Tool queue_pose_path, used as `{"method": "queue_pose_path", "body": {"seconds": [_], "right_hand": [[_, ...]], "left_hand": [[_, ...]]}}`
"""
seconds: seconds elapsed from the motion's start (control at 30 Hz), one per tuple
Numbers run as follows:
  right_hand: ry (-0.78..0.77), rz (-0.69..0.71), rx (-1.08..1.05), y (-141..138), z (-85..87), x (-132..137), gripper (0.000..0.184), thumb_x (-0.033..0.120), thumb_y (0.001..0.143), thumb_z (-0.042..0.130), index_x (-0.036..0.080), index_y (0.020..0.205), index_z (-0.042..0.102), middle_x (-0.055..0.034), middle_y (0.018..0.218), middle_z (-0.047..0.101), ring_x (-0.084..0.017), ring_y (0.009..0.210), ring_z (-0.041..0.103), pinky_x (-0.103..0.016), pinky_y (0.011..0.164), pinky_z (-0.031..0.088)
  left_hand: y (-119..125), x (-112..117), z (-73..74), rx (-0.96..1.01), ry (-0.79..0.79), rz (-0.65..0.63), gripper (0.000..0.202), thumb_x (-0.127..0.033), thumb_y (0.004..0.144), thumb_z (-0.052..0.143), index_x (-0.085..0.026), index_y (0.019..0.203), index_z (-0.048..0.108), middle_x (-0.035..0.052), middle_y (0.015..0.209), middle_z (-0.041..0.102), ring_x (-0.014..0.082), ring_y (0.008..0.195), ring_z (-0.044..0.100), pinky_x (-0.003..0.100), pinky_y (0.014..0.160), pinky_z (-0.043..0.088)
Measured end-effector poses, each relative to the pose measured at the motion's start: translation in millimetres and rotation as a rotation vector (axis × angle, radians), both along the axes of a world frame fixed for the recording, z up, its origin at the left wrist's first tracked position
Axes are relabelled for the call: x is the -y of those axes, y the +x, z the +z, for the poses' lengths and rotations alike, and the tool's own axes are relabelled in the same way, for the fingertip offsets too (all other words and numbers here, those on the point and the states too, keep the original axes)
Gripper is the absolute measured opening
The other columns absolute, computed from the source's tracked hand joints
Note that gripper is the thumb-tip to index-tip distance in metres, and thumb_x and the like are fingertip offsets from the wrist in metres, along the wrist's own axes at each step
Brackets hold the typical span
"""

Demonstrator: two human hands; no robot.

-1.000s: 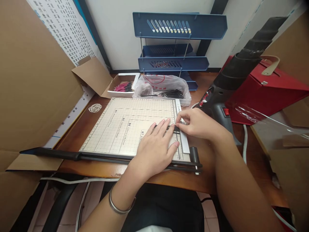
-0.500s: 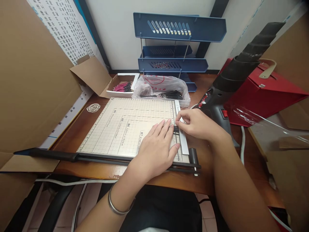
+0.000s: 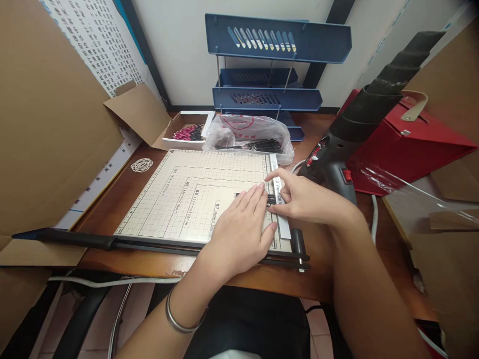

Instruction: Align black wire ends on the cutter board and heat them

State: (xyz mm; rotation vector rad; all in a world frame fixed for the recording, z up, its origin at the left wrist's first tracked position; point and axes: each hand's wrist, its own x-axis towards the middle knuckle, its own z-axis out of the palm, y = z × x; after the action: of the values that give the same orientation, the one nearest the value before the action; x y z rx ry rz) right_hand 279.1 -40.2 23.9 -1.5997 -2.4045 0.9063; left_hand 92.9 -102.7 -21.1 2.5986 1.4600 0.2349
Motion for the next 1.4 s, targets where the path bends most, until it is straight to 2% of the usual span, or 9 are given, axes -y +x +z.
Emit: {"method": "queue_pose_path", "body": {"seconds": [0.23,0.4,0.6,0.87,0.97,1.03,1.17,1.33,1.4], "right_hand": [[-0.030,-0.057,-0.021,3,-5.0,-4,0.054,0.034,0.083,0.063,0.027,0.130,0.038,0.0079,0.064,0.048,-0.014,0.060,0.048,-0.028,0.057,0.036],[-0.022,-0.081,0.010,2,-4.9,-4,0.053,0.034,0.083,0.063,0.026,0.129,0.040,0.0065,0.065,0.048,-0.014,0.060,0.048,-0.028,0.057,0.035],[0.025,-0.038,0.033,0,-2.6,-2,0.051,0.033,0.081,0.063,0.026,0.127,0.043,0.0060,0.066,0.051,-0.015,0.061,0.049,-0.027,0.058,0.034],[0.075,-0.085,0.024,-3,-4.4,-4,0.052,0.028,0.076,0.067,0.025,0.124,0.048,0.0052,0.069,0.048,-0.014,0.062,0.045,-0.027,0.060,0.033],[0.082,-0.092,0.005,-1,-4.6,-4,0.052,0.031,0.076,0.069,0.026,0.124,0.049,0.0053,0.068,0.046,-0.014,0.062,0.044,-0.027,0.059,0.032],[0.094,-0.064,-0.001,0,-4.1,-3,0.051,0.032,0.077,0.067,0.026,0.124,0.048,0.0055,0.066,0.046,-0.014,0.062,0.043,-0.026,0.058,0.032],[0.100,0.003,0.014,-4,-3.1,1,0.051,0.023,0.076,0.058,0.025,0.126,0.047,0.0050,0.067,0.048,-0.014,0.061,0.044,-0.026,0.058,0.031],[0.147,-0.049,0.081,-12,-3.3,3,0.052,0.025,0.072,0.058,0.025,0.123,0.049,0.0039,0.067,0.050,-0.014,0.062,0.043,-0.027,0.058,0.029],[0.134,-0.028,0.065,-12,-3.2,2,0.050,0.024,0.072,0.057,0.025,0.122,0.049,0.0044,0.066,0.049,-0.014,0.061,0.043,-0.026,0.057,0.029]], "left_hand": [[0,0,1.0,0.033,0.004,0.001,0.069,-0.046,0.107,0.034,-0.004,0.161,0.029,0.0137,0.171,0.021,0.0250,0.160,0.019,0.044,0.132,0.018],[-1,1,1.5,0.058,0.016,-0.004,0.067,-0.046,0.106,0.036,-0.006,0.159,0.031,0.0142,0.170,0.022,0.0261,0.159,0.021,0.046,0.131,0.021],[-2,0,2.1,0.024,-0.013,-0.012,0.068,-0.047,0.108,0.032,-0.005,0.161,0.028,0.0128,0.170,0.021,0.0256,0.160,0.018,0.046,0.132,0.018],[0,0,5.0,0.028,-0.023,0.005,0.069,-0.046,0.106,0.037,-0.004,0.160,0.031,0.0124,0.170,0.025,0.0254,0.159,0.020,0.045,0.132,0.019],[0,0,5.2,0.032,-0.018,0.001,0.069,-0.046,0.106,0.037,-0.004,0.159,0.032,0.0134,0.169,0.026,0.0258,0.159,0.021,0.046,0.132,0.020],[0,0,4.3,0.034,-0.018,0.005,0.069,-0.046,0.106,0.037,-0.004,0.159,0.032,0.0139,0.169,0.026,0.0259,0.159,0.021,0.046,0.132,0.020],[1,1,1.8,0.041,-0.006,0.017,0.069,-0.045,0.105,0.037,-0.002,0.159,0.032,0.0161,0.169,0.026,0.0263,0.159,0.021,0.046,0.131,0.020],[1,1,1.6,0.033,0.005,0.014,0.068,-0.045,0.106,0.035,-0.002,0.158,0.032,0.0172,0.169,0.025,0.0262,0.159,0.020,0.046,0.131,0.020],[1,0,1.9,0.025,-0.005,0.015,0.069,-0.046,0.106,0.034,-0.002,0.159,0.032,0.0168,0.169,0.025,0.0260,0.159,0.019,0.045,0.132,0.019]]}}
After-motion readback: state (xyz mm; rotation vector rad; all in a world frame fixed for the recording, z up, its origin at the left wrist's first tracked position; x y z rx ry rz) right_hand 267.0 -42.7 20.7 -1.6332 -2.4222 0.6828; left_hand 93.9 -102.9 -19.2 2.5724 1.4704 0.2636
